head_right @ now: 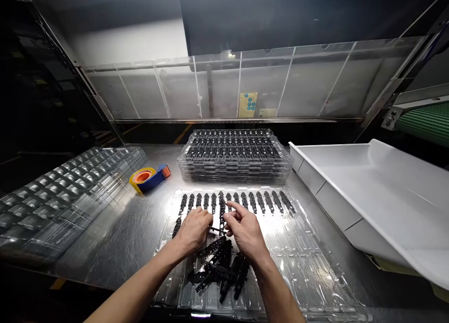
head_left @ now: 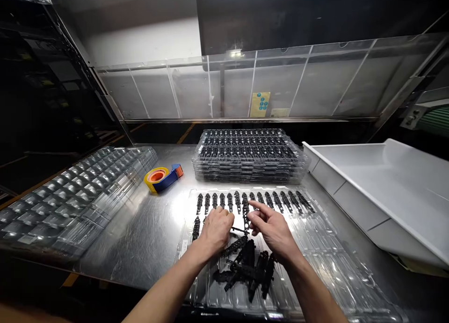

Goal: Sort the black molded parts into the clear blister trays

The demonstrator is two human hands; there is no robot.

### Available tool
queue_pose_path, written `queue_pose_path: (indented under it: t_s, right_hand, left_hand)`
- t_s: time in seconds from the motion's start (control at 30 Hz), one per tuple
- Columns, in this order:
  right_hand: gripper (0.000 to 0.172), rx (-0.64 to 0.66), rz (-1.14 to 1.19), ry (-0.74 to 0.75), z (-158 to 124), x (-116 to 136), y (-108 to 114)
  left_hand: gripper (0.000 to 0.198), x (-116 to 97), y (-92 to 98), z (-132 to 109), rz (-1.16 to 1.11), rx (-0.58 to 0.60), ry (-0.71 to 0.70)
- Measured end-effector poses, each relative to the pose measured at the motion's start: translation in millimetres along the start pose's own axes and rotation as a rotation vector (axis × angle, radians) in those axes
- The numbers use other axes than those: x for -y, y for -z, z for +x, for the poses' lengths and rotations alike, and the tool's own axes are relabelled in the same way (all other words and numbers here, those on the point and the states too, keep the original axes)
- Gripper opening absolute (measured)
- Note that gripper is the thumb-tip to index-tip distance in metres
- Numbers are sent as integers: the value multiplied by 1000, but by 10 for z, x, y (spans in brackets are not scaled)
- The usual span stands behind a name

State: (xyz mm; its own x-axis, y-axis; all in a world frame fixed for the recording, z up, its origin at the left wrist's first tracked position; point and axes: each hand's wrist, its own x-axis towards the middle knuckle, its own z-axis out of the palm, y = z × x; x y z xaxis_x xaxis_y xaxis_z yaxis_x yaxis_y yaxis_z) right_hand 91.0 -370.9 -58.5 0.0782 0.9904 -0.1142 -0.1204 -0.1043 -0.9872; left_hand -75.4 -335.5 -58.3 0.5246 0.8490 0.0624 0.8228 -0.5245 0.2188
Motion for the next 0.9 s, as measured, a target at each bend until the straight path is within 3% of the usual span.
queue_pose_path:
  t_s: [0.13, 0.27, 0.37, 0.5, 0.67, 0.77, 0.9]
  right_hand:
    - [60, -39, -26, 9, -1, 5, -29]
    - [49, 209, -445, -84, 92, -94, -259]
    - [43, 245, -671, -95, 181, -120, -454]
    - [30, 178, -961, -42, 223, -77, -589]
    - [17, 147, -1185, 3, 170, -124, -597]
    - [17, 182, -1236, 29, 147, -167, -579]
    - [24, 241, -1267, 141, 154, -150, -562]
  left_hand:
    - [18, 157, 255, -245, -71, -147, 200]
    - [14, 307, 473, -803, -77, -392, 353]
    - [13, 304, 409, -1229, -63, -536, 295]
    - [15, 215, 148, -1569, 53, -611, 190]
    - [24, 121, -75, -1676, 85, -551, 143]
    - [25, 88, -79, -1685, 33, -435, 153]
    - [12, 96, -11, -1715, -87, -283, 158]
